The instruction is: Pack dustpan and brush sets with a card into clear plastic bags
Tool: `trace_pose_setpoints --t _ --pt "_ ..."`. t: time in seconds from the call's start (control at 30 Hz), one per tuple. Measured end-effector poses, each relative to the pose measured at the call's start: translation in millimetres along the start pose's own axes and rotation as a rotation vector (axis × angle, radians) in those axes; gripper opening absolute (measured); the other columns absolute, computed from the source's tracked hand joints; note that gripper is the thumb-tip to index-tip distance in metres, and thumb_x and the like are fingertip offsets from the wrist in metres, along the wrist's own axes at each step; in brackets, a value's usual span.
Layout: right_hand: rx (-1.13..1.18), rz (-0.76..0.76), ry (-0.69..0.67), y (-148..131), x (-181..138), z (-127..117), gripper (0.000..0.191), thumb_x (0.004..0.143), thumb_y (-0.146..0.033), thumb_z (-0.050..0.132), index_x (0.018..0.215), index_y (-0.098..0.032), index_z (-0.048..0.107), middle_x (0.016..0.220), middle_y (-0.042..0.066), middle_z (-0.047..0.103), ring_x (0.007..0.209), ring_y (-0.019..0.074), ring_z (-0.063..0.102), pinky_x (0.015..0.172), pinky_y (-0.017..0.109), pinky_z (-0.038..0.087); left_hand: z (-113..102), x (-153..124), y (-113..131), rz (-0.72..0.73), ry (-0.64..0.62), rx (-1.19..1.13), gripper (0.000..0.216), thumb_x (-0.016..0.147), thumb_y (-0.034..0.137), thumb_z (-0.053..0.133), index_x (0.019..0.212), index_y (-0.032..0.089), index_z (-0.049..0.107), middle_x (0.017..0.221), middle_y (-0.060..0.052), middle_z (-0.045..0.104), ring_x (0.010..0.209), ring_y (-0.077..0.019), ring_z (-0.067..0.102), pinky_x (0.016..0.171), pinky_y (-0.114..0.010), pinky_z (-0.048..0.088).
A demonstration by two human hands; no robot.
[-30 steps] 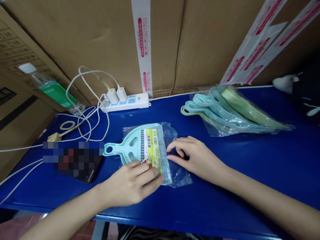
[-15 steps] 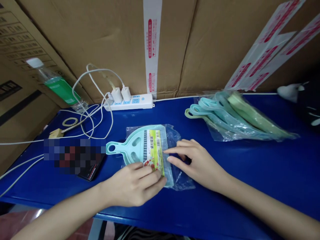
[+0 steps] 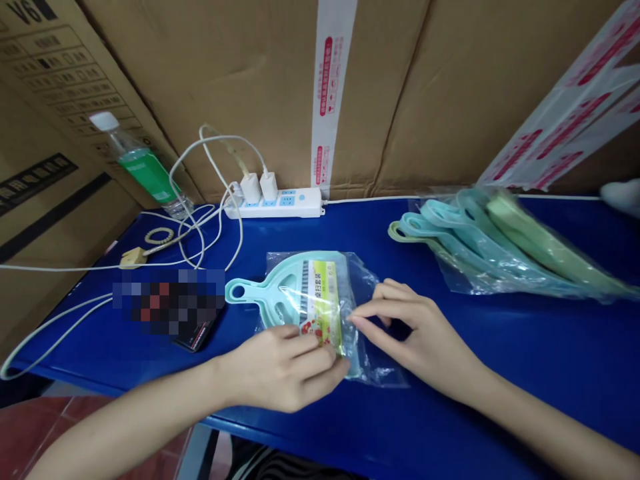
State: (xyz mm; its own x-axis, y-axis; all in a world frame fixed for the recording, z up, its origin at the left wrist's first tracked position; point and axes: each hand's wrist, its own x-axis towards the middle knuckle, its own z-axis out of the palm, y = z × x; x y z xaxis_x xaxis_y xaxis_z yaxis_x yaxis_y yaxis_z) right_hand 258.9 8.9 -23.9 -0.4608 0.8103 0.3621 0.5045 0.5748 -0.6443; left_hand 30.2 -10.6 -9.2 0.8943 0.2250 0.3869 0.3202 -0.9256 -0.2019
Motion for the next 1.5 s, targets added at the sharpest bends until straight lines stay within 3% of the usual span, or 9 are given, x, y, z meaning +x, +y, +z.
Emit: trace_pose_setpoints --t 0.17,0.33,0.57,0.7,1.03,1.17,1.27,1.4,1.5 --pt "0.021 -0.026 -0.115 7 0 7 0.032 0.098 -0.024 0.041 0.110 -0.024 0.071 0.072 0.000 0.057 0.069 0.0173 0.055 0.075 0.037 0.044 1 2 2 -0.006 0.040 -0.010 0.017 0.095 0.013 0.051 0.097 0.015 0.068 0.065 0.005 0.059 0.057 -0.0089 0.054 0.046 -0.024 0.040" --pt "-0.256 0.004 -0.123 3 4 20 0.042 0.088 -0.029 0.062 0.129 -0.021 0.062 0.071 0.002 0.057 0.069 0.0214 0.053 0.064 0.036 0.042 5 2 4 0.004 0.087 -0.013 0.015 0.093 0.013 0.053 0.093 0.014 0.068 0.068 0.003 0.060 0.059 -0.0093 0.056 0.048 -0.024 0.041" --pt "-0.073 0.070 -0.103 5 9 16 0.040 0.082 -0.011 0.056 0.119 -0.023 0.067 0.068 -0.001 0.060 0.065 0.0187 0.054 0.068 0.036 0.048 3 -1 1 0.016 0.045 -0.020 0.019 0.095 0.013 0.050 0.097 0.015 0.069 0.066 0.003 0.059 0.057 -0.0103 0.054 0.046 -0.025 0.040" --pt "0.037 0.077 -0.056 12 8 4 0.034 0.084 -0.015 0.048 0.111 -0.022 0.067 0.086 0.004 0.068 0.069 0.0180 0.061 0.064 0.033 0.051 1 -1 0 0.032 0.032 -0.022 0.018 0.095 0.013 0.051 0.099 0.014 0.069 0.066 0.003 0.058 0.056 -0.0102 0.052 0.046 -0.025 0.039" --pt "-0.147 -0.069 0.188 -3 55 -49 0.019 0.088 -0.022 0.049 0.105 -0.027 0.058 0.080 0.003 0.065 0.073 0.0211 0.063 0.069 0.035 0.052 2 -5 3 0.072 0.066 -0.085 0.015 0.094 0.015 0.055 0.099 0.015 0.069 0.065 0.003 0.054 0.054 -0.0094 0.048 0.042 -0.026 0.036" --pt "-0.097 0.009 0.123 13 102 -35 0.026 0.083 -0.017 0.053 0.108 -0.023 0.060 0.091 0.006 0.069 0.081 0.0223 0.066 0.073 0.035 0.053 5 -6 5 0.082 0.066 -0.106 0.016 0.093 0.015 0.056 0.102 0.017 0.070 0.067 0.003 0.055 0.057 -0.0097 0.050 0.043 -0.025 0.036" --pt "-0.146 0.040 0.021 34 131 -9 0.024 0.076 -0.008 0.056 0.094 -0.020 0.066 0.079 0.003 0.069 0.073 0.0216 0.066 0.070 0.035 0.054 3 -8 3 0.074 0.045 -0.121 0.018 0.096 0.021 0.053 0.103 0.017 0.068 0.068 0.003 0.056 0.058 -0.0105 0.050 0.045 -0.027 0.037" --pt "-0.214 0.049 0.028 45 146 12 0.023 0.071 -0.002 0.055 0.083 -0.019 0.066 0.078 0.006 0.068 0.077 0.0246 0.066 0.077 0.041 0.053 -9 -10 -12 -0.077 0.017 0.023 0.024 0.097 0.020 0.044 0.086 0.016 0.065 0.069 0.001 0.058 0.061 -0.0134 0.053 0.052 -0.029 0.040" --pt "-0.249 0.026 0.066 34 130 4 0.016 0.074 -0.007 0.057 0.082 -0.019 0.064 0.091 0.010 0.067 0.094 0.0291 0.064 0.084 0.046 0.050 -18 -13 -31 -0.402 -0.121 0.281 0.019 0.094 0.017 0.045 0.083 0.016 0.061 0.076 -0.004 0.063 0.071 -0.0200 0.059 0.061 -0.033 0.044"
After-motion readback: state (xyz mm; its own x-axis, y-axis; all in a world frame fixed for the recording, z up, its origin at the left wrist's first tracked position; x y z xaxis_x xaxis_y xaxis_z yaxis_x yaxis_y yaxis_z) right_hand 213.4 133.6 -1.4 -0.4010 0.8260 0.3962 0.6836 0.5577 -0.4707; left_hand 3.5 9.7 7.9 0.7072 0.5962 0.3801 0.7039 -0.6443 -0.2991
